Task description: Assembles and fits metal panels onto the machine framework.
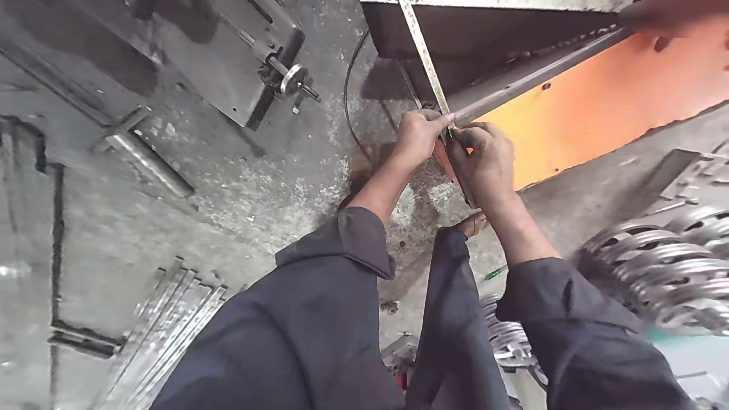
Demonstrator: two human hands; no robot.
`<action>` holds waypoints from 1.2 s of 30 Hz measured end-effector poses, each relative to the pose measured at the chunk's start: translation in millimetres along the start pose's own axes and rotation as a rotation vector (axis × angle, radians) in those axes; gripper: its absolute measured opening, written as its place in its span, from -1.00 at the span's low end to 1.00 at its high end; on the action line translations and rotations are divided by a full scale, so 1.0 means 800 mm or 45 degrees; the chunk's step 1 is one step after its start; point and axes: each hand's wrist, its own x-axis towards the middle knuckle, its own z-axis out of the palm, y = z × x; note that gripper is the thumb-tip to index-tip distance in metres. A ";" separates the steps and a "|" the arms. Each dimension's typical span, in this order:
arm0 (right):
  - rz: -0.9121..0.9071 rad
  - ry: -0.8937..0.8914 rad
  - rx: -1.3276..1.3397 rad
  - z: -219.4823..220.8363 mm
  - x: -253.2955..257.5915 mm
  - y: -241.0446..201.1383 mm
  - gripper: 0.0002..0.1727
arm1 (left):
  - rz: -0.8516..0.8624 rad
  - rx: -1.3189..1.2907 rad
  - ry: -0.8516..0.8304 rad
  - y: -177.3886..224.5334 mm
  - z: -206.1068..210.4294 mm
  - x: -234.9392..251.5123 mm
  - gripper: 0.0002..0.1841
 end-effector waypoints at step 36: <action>0.023 -0.082 -0.104 0.006 0.008 0.009 -0.62 | -0.051 0.112 0.031 0.006 -0.001 -0.004 -0.69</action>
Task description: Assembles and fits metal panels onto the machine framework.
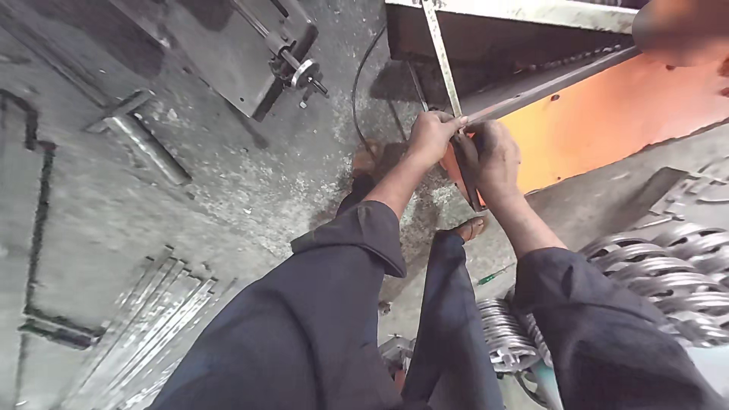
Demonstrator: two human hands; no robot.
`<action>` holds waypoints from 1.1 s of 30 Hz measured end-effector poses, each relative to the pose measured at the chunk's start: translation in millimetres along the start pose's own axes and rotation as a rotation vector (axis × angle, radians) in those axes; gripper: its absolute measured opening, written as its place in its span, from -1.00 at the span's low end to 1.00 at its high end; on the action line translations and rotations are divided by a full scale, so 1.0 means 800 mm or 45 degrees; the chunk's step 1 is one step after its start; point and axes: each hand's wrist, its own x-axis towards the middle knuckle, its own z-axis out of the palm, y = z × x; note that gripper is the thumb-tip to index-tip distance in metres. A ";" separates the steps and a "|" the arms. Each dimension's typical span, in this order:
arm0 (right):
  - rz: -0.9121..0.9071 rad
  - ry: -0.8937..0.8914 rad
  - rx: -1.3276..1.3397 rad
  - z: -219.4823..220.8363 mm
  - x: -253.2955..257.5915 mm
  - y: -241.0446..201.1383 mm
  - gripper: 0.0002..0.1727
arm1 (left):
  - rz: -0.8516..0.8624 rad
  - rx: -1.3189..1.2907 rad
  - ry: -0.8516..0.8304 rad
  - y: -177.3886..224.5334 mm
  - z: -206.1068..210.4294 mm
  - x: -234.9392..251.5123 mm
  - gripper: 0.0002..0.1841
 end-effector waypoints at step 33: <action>-0.163 0.207 0.150 0.021 0.000 0.025 -0.63 | 0.010 -0.070 0.041 -0.002 0.004 0.001 -0.73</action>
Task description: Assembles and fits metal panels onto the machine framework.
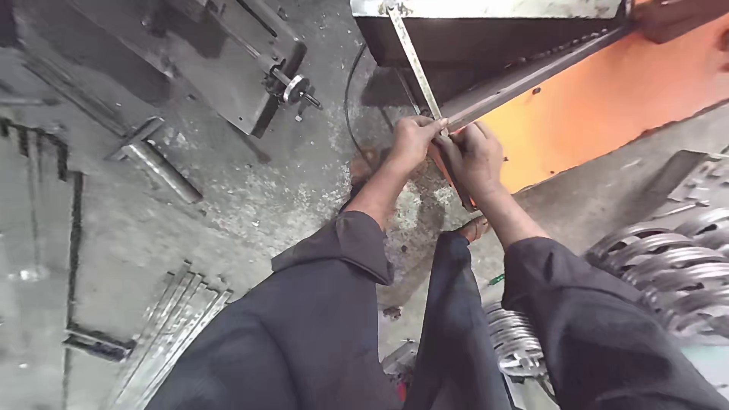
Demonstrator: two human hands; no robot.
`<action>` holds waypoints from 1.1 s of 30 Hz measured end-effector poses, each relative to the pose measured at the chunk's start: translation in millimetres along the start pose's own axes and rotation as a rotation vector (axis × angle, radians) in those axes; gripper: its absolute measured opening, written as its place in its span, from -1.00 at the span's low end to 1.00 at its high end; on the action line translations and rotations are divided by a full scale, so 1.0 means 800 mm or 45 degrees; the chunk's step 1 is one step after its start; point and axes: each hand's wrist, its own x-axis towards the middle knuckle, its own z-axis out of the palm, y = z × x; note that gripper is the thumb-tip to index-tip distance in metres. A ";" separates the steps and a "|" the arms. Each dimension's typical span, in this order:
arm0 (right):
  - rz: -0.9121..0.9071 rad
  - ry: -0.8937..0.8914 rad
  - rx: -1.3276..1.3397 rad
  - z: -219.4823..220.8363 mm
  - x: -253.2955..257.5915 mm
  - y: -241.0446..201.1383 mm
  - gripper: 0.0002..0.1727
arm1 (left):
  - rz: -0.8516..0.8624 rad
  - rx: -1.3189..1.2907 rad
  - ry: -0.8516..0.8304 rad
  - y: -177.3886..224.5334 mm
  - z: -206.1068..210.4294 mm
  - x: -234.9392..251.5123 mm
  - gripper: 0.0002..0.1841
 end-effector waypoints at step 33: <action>0.236 -0.094 -0.168 -0.105 -0.103 0.073 -0.69 | 0.461 0.470 0.344 0.022 0.039 -0.049 -0.69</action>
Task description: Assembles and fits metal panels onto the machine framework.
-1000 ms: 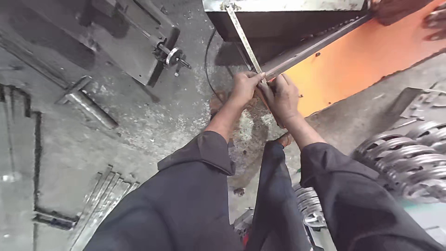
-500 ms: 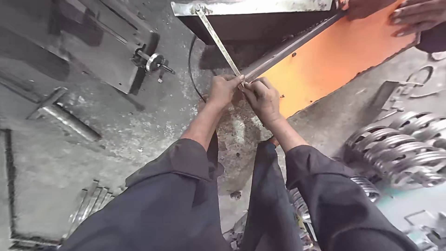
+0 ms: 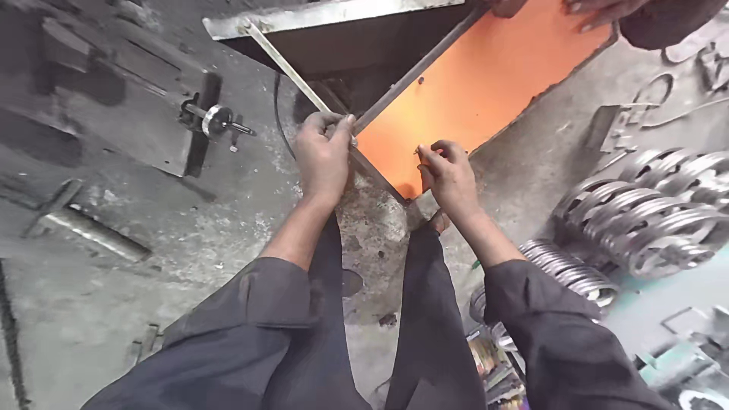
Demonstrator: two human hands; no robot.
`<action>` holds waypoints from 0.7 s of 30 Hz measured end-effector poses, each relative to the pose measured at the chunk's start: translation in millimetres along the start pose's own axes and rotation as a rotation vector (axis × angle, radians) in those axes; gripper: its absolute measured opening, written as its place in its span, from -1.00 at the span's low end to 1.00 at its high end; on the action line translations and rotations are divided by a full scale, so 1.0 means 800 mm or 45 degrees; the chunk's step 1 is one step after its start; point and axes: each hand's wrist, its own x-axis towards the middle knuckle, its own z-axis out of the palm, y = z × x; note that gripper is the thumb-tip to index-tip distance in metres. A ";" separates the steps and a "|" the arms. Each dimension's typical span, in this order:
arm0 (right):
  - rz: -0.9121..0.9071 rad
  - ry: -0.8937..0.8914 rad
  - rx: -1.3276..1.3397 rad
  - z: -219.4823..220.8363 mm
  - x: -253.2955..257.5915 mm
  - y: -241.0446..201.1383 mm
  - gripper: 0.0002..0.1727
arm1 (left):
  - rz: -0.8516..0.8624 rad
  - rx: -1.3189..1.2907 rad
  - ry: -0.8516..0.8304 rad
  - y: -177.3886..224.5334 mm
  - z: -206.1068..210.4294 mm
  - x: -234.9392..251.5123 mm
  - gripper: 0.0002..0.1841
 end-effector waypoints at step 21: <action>-0.033 0.110 0.191 0.040 0.014 -0.030 -0.81 | 1.386 0.856 -0.054 0.030 0.152 0.071 -0.75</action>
